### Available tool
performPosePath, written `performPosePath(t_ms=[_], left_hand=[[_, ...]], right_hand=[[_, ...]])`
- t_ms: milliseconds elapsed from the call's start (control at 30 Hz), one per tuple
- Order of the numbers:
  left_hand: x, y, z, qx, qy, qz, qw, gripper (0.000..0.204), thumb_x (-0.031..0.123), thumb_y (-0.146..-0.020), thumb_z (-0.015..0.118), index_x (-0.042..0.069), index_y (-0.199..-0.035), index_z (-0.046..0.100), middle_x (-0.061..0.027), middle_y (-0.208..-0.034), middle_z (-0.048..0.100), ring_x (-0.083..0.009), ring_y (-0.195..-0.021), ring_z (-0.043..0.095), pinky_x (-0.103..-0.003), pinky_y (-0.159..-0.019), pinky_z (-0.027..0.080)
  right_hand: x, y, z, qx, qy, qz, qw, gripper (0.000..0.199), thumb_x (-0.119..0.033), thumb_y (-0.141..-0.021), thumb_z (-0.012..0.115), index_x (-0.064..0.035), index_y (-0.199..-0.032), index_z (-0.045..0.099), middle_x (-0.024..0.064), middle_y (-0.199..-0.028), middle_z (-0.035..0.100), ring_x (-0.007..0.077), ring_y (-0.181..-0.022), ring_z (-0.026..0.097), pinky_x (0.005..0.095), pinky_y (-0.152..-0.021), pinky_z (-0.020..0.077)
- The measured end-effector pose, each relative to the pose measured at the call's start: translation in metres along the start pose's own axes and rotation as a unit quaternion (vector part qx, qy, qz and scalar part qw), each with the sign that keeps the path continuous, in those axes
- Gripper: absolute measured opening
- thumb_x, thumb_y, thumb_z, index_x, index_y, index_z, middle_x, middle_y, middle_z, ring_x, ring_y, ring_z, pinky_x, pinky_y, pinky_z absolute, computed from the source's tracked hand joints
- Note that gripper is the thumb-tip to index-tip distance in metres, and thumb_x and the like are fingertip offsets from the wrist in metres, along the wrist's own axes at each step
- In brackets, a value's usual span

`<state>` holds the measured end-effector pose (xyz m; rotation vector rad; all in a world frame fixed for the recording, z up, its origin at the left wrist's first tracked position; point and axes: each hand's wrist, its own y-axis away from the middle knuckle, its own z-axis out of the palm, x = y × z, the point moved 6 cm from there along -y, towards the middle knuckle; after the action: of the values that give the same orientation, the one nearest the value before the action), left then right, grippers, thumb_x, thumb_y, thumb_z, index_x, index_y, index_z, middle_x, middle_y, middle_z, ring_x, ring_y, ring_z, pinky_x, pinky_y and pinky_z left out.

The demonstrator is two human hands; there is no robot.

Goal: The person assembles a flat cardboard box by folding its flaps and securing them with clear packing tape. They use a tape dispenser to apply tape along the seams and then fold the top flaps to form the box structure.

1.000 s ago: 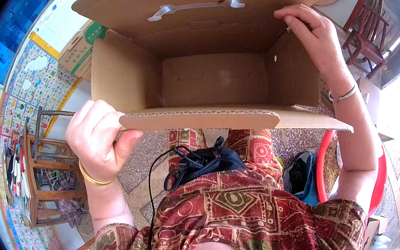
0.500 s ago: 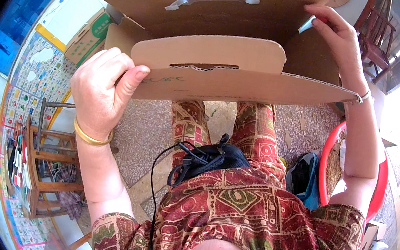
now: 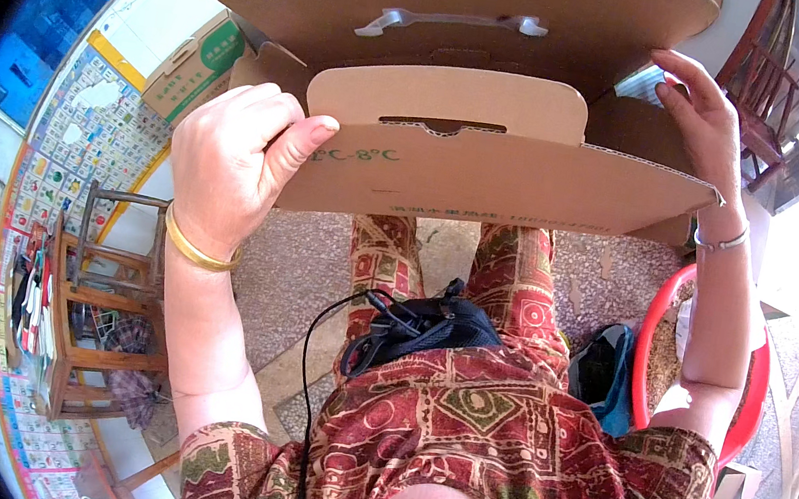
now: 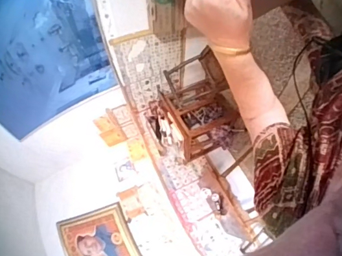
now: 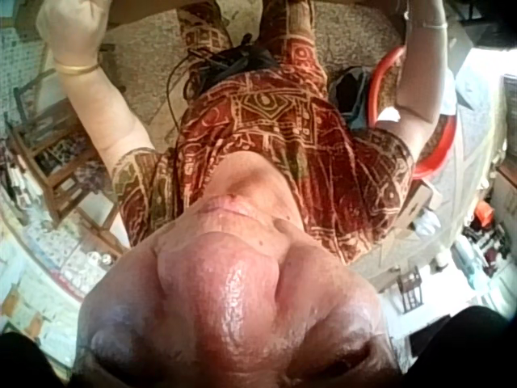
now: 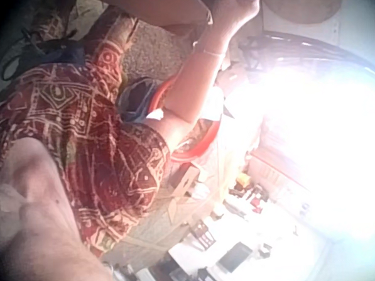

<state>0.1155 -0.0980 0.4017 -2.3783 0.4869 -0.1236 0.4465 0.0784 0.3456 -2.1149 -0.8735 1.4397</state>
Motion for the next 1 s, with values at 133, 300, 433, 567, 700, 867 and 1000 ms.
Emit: performPosePath(t_ms=[133,300,433,567,700,867,1000], left_hand=[[-0.004,-0.002,0.005,-0.007,0.009,-0.007,1.0,0.047,0.04,-0.087,0.06,0.002,-0.06,0.05,-0.0094,-0.057,0.045,-0.0273,-0.053,0.047,-0.036,-0.049,0.035],[-0.006,-0.006,0.009,-0.02,0.016,-0.015,1.0,0.049,0.04,-0.09,0.056,0.0,-0.063,0.047,-0.0111,-0.06,0.041,-0.029,-0.056,0.045,-0.036,-0.052,0.035],[0.002,-0.003,0.003,0.028,-0.025,0.027,0.999,0.047,0.043,-0.085,0.061,0.006,-0.057,0.049,-0.0071,-0.055,0.044,-0.025,-0.051,0.046,-0.035,-0.047,0.035],[0.016,0.018,-0.006,0.065,-0.031,0.07,0.995,0.046,0.046,-0.082,0.063,0.009,-0.057,0.048,-0.0042,-0.055,0.041,-0.0216,-0.05,0.045,-0.032,-0.045,0.034],[0.021,0.036,-0.011,0.067,-0.022,0.068,0.995,0.044,0.046,-0.078,0.065,0.01,-0.059,0.049,-0.0035,-0.056,0.041,-0.0211,-0.05,0.044,-0.032,-0.044,0.032],[0.026,0.045,-0.012,0.078,-0.034,0.067,0.994,0.042,0.047,-0.078,0.065,0.01,-0.062,0.052,-0.0026,-0.058,0.042,-0.0203,-0.051,0.044,-0.032,-0.046,0.032],[0.013,0.048,-0.026,0.132,0.013,0.089,0.987,0.047,0.052,-0.085,0.056,0.006,-0.092,0.063,-0.0074,-0.083,0.061,-0.0236,-0.078,0.059,-0.035,-0.07,0.047]], right_hand=[[0.008,0.003,-0.002,-0.012,-0.008,0.044,0.999,0.03,-0.003,-0.084,0.064,-0.0058,-0.113,0.065,0.0001,-0.11,0.064,0.0109,-0.105,0.056,0.026,-0.095,0.0421],[0.013,-0.001,-0.002,-0.015,-0.023,0.042,0.999,0.028,-0.004,-0.084,0.064,-0.0054,-0.112,0.065,-0.0001,-0.106,0.064,0.0104,-0.103,0.055,0.0262,-0.094,0.0418],[0.007,-0.002,0.004,-0.009,0.004,0.072,0.997,0.029,-0.006,-0.083,0.066,-0.0069,-0.112,0.065,0.0003,-0.104,0.065,0.0094,-0.101,0.056,0.0253,-0.092,0.0422],[-0.008,-0.015,-0.018,0.105,0.194,-0.044,0.974,0.034,-0.018,-0.079,0.073,-0.007,-0.11,0.063,0.0067,-0.106,0.064,0.0144,-0.098,0.059,0.0274,-0.088,0.0462],[-0.077,-0.035,-0.01,0.136,0.36,-0.261,0.885,0.058,-0.019,-0.082,0.072,-0.0126,-0.134,0.046,0.0101,-0.137,0.047,0.0242,-0.125,0.047,0.0354,-0.101,0.0412],[-0.089,-0.057,0.012,0.001,0.291,-0.222,0.93,0.036,-0.016,-0.087,0.065,-0.0083,-0.122,0.058,0.0071,-0.117,0.061,0.0187,-0.109,0.057,0.0322,-0.093,0.0452],[-0.075,-0.045,0.013,-0.058,0.21,-0.093,0.971,0.023,-0.01,-0.087,0.065,-0.0043,-0.109,0.065,0.0057,-0.095,0.068,0.0099,-0.089,0.063,0.026,-0.081,0.0501]])
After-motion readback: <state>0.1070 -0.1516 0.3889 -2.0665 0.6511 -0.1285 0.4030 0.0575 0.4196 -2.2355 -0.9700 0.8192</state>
